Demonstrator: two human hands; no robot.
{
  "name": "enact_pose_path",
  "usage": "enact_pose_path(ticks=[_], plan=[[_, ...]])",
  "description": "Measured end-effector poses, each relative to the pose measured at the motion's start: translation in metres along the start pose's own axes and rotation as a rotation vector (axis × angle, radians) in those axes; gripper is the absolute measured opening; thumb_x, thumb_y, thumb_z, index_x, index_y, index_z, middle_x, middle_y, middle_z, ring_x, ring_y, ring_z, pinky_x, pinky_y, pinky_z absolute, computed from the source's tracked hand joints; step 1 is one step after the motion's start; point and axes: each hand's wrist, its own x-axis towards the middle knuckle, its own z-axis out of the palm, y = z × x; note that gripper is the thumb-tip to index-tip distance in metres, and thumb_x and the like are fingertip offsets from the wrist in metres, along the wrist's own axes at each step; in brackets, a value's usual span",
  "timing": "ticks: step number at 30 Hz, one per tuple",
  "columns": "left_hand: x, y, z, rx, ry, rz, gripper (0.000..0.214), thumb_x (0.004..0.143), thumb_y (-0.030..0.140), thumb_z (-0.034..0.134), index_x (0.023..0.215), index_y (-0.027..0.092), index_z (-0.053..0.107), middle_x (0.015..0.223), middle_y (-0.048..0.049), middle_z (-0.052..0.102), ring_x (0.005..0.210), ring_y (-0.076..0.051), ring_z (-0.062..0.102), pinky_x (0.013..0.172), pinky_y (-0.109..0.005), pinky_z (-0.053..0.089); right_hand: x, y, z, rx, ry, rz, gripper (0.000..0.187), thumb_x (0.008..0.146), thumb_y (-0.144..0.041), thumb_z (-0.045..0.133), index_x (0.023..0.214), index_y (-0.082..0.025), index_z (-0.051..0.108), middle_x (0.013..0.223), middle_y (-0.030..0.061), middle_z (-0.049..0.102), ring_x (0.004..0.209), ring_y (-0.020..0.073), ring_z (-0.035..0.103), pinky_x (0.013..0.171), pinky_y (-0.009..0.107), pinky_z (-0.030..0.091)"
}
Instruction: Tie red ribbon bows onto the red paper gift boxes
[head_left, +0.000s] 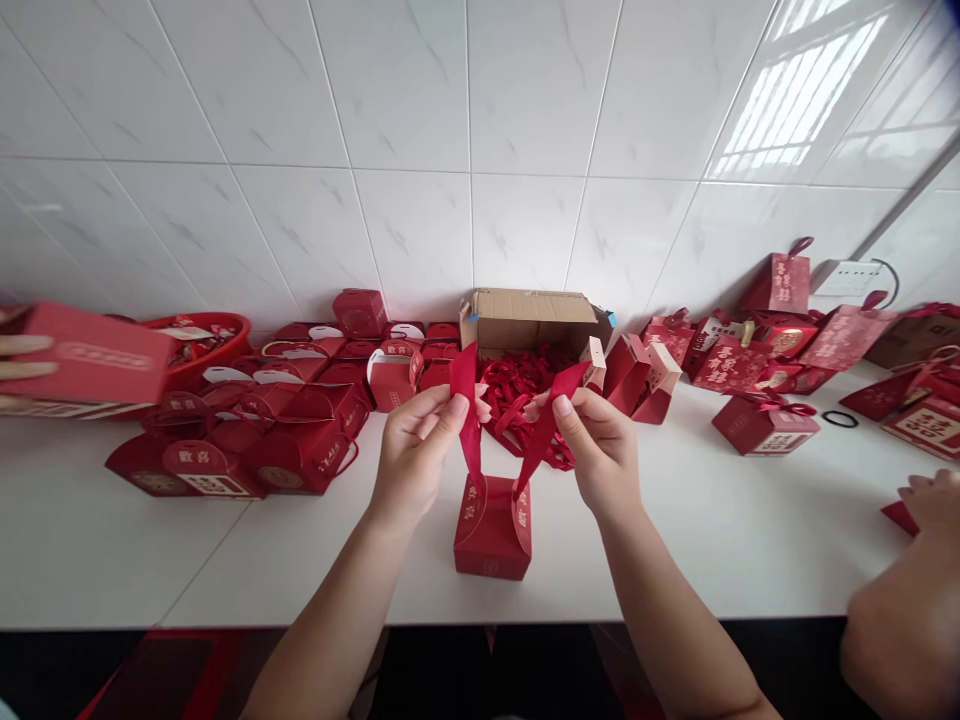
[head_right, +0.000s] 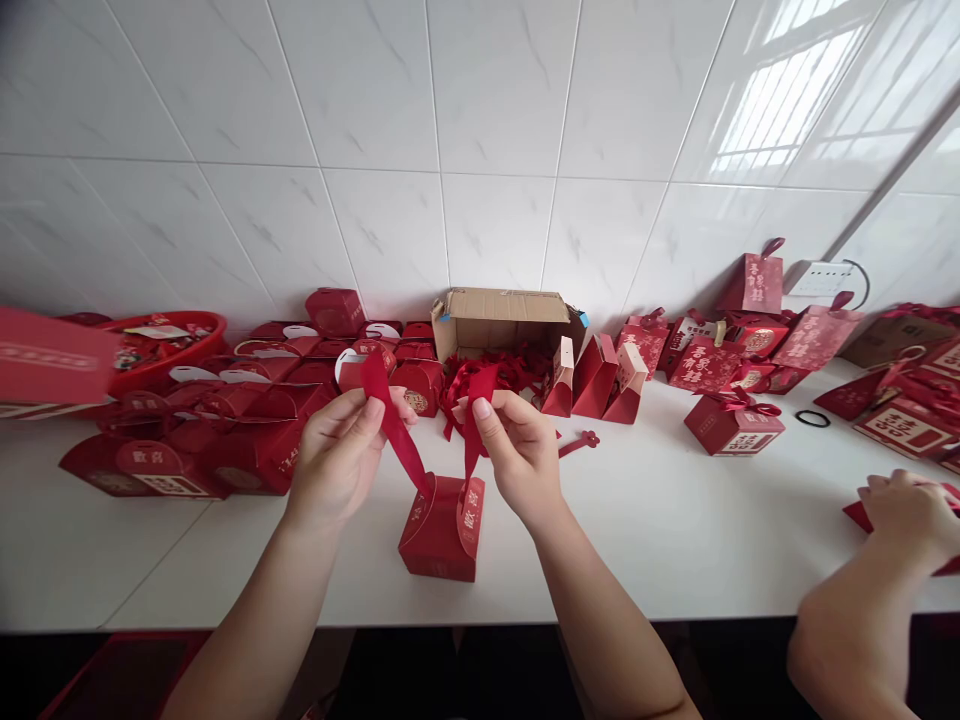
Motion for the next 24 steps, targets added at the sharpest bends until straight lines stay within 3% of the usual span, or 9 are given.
enact_pose_path(ticks=[10,13,17,21,24], plan=[[-0.003,-0.001,0.0,0.047,0.018,-0.003,0.014,0.084,0.033,0.063,0.086,0.022,0.071,0.083,-0.0042,0.07,0.084,-0.021,0.066,0.079,-0.037,0.051,0.003,0.0,0.0,-0.013,0.056,-0.016,0.019,0.089,-0.034,0.057,0.082,-0.02,0.067,0.082,0.0037,0.069,0.079,0.0168,0.065,0.072,0.03,0.054],[-0.003,0.001,0.001,0.098,0.003,0.016,0.017,0.083,0.036,0.063,0.086,0.021,0.068,0.074,-0.0044,0.067,0.076,-0.021,0.065,0.073,-0.037,0.052,0.005,0.001,0.002,-0.016,0.056,0.013,0.018,0.087,-0.034,0.059,0.083,-0.019,0.066,0.07,0.0015,0.066,0.064,0.0144,0.063,0.062,0.029,0.055],[-0.003,0.007,0.005,0.183,-0.076,-0.059,0.021,0.079,0.032,0.068,0.092,0.02,0.056,0.063,0.002,0.061,0.062,-0.014,0.061,0.062,-0.027,0.048,0.007,0.002,0.003,-0.036,-0.069,0.039,0.018,0.086,-0.031,0.059,0.098,-0.019,0.066,0.063,-0.0019,0.061,0.045,0.0081,0.051,0.043,0.022,0.044],[-0.004,0.011,0.008,0.22,-0.141,-0.164,0.028,0.079,0.026,0.068,0.092,0.023,0.044,0.066,0.0053,0.061,0.063,-0.011,0.061,0.062,-0.023,0.047,0.004,0.002,0.001,-0.121,-0.267,-0.105,0.021,0.087,-0.025,0.057,0.103,-0.022,0.07,0.077,0.0027,0.063,0.065,0.0127,0.057,0.055,0.026,0.048],[-0.005,0.012,0.008,0.248,-0.179,-0.2,0.029,0.079,0.024,0.066,0.096,0.023,0.043,0.07,0.004,0.062,0.065,-0.012,0.06,0.062,-0.023,0.046,0.003,0.004,0.001,-0.185,-0.296,-0.173,0.021,0.084,-0.022,0.063,0.103,-0.024,0.07,0.079,0.003,0.063,0.072,0.0148,0.058,0.061,0.029,0.049]])
